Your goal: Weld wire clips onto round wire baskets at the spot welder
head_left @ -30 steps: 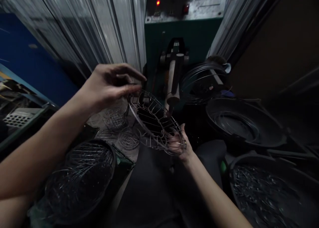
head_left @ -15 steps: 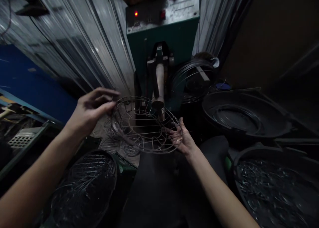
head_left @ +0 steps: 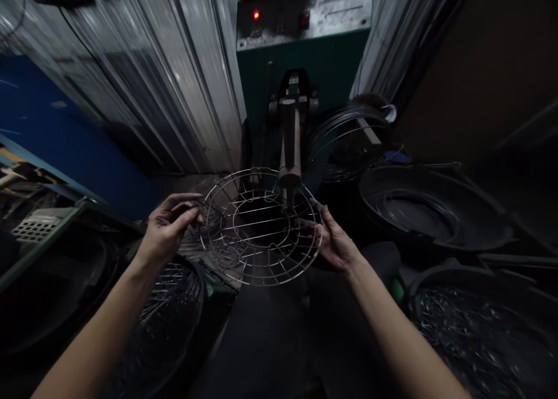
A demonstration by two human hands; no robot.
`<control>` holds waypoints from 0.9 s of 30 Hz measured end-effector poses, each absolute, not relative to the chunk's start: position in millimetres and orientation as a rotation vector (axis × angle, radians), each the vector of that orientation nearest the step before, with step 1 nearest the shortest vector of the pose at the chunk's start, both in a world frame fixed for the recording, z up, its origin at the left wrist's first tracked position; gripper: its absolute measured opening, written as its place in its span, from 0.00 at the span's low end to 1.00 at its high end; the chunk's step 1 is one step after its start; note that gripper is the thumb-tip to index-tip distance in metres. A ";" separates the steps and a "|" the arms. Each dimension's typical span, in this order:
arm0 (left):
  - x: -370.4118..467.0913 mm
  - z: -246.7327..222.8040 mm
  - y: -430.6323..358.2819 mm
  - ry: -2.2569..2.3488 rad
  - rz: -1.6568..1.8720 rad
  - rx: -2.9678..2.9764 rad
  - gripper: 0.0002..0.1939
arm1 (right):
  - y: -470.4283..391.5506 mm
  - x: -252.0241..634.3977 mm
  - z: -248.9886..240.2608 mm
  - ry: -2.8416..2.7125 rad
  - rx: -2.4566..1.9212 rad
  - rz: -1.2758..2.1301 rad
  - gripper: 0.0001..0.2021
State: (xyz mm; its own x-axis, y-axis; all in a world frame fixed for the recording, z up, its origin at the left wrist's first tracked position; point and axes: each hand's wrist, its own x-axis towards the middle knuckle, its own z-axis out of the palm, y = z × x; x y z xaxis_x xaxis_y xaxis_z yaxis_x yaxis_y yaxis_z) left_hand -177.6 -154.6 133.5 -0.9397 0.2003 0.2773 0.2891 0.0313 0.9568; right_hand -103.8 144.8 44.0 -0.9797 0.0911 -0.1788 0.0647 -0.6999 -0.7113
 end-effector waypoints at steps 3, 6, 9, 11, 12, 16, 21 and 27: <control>-179.0 128.2 -158.7 -2.186 -2.099 -0.526 0.14 | 142.6 -103.2 45.0 -1.264 -0.329 2.866 0.23; -178.8 127.8 -159.3 -2.197 -2.078 -0.506 0.14 | 141.7 -105.2 45.4 -1.329 -0.337 2.883 0.23; -177.9 129.6 -158.7 -2.209 -2.051 -0.491 0.14 | 140.9 -107.4 45.8 -1.363 -0.338 2.866 0.22; -177.7 130.1 -159.0 -2.216 -2.045 -0.491 0.15 | 140.0 -108.2 46.2 -1.373 -0.337 2.859 0.22; -177.9 130.1 -159.3 -2.217 -2.047 -0.491 0.15 | 139.6 -108.3 46.4 -1.374 -0.335 2.857 0.22; -179.3 129.7 -159.9 -2.208 -2.055 -0.492 0.15 | 138.6 -108.2 47.1 -1.360 -0.332 2.865 0.23; -180.3 131.6 -158.4 -2.214 -2.060 -0.513 0.16 | 142.3 -108.7 45.7 -1.365 -0.342 2.865 0.23; -183.0 133.4 -160.7 -2.303 -2.082 -0.513 0.17 | 146.0 -111.9 45.6 -1.334 -0.379 2.908 0.24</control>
